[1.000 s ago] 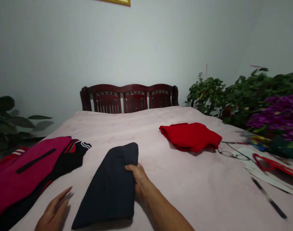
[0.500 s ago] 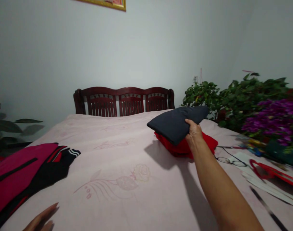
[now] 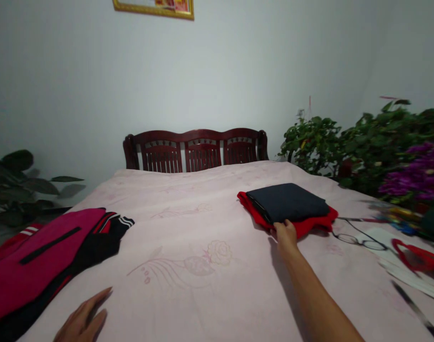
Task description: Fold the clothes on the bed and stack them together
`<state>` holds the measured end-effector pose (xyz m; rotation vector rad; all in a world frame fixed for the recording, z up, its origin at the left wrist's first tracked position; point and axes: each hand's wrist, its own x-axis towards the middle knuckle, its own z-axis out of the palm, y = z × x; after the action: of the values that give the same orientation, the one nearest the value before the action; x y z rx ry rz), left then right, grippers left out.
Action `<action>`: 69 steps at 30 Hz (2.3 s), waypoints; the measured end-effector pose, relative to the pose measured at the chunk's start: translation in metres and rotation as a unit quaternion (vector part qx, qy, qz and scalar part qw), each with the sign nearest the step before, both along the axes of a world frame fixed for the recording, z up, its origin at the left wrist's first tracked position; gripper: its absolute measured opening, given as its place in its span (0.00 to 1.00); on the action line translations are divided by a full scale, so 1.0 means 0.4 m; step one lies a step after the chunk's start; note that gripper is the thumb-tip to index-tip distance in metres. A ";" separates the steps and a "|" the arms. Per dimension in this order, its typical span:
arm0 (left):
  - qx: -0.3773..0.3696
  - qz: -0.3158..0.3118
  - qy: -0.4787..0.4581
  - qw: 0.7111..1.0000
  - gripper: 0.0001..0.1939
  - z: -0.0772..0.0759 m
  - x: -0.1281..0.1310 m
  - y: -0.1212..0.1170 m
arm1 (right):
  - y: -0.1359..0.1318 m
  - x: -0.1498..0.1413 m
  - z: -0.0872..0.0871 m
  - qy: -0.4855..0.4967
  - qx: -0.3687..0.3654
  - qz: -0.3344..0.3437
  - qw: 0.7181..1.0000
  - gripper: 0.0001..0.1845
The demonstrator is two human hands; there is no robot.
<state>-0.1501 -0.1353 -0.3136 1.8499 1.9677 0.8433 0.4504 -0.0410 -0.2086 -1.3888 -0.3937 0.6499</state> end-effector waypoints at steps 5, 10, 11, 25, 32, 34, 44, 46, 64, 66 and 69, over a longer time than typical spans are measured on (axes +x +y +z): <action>0.031 -0.009 0.114 0.993 0.27 -0.010 0.020 -0.004 | -0.065 -0.197 -0.062 -0.078 -0.082 0.137 0.984 0.38; 0.017 -0.003 0.205 0.979 0.27 -0.006 0.044 -0.011 | -0.107 -0.385 -0.125 -0.259 -0.102 0.247 0.928 0.31; 0.019 0.003 0.219 0.975 0.27 -0.002 0.053 -0.014 | -0.117 -0.413 -0.133 -0.314 -0.104 0.261 0.907 0.30; 0.018 0.017 0.321 0.947 0.27 0.085 0.144 -0.045 | -0.175 -0.519 -0.151 -0.699 -0.266 0.233 0.622 0.29; 0.036 0.016 0.295 0.955 0.26 0.078 0.138 -0.044 | -0.189 -0.519 -0.163 -0.700 -0.256 0.222 0.629 0.29; 0.044 0.014 0.286 0.957 0.26 0.071 0.131 -0.041 | -0.190 -0.516 -0.159 -0.697 -0.249 0.223 0.634 0.29; 0.011 0.011 0.261 0.965 0.25 0.077 0.114 -0.029 | -0.188 -0.492 -0.164 -0.663 -0.232 0.242 0.670 0.28; 0.003 0.011 0.262 0.965 0.25 0.084 0.115 -0.031 | -0.188 -0.488 -0.165 -0.656 -0.224 0.245 0.678 0.27; 0.029 -0.035 0.219 0.975 0.24 0.061 0.088 -0.036 | -0.190 -0.481 -0.168 -0.651 -0.206 0.251 0.686 0.27; 0.036 -0.035 0.213 0.976 0.24 0.058 0.086 -0.035 | -0.188 -0.481 -0.171 -0.651 -0.206 0.248 0.687 0.27; 0.041 -0.033 0.208 0.977 0.24 0.055 0.084 -0.036 | -0.186 -0.483 -0.174 -0.652 -0.202 0.242 0.690 0.26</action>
<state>-0.1165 -0.1495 -0.2917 2.2778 2.1150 0.5556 0.2573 -0.1155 -0.2783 -2.0436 -1.9072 0.0019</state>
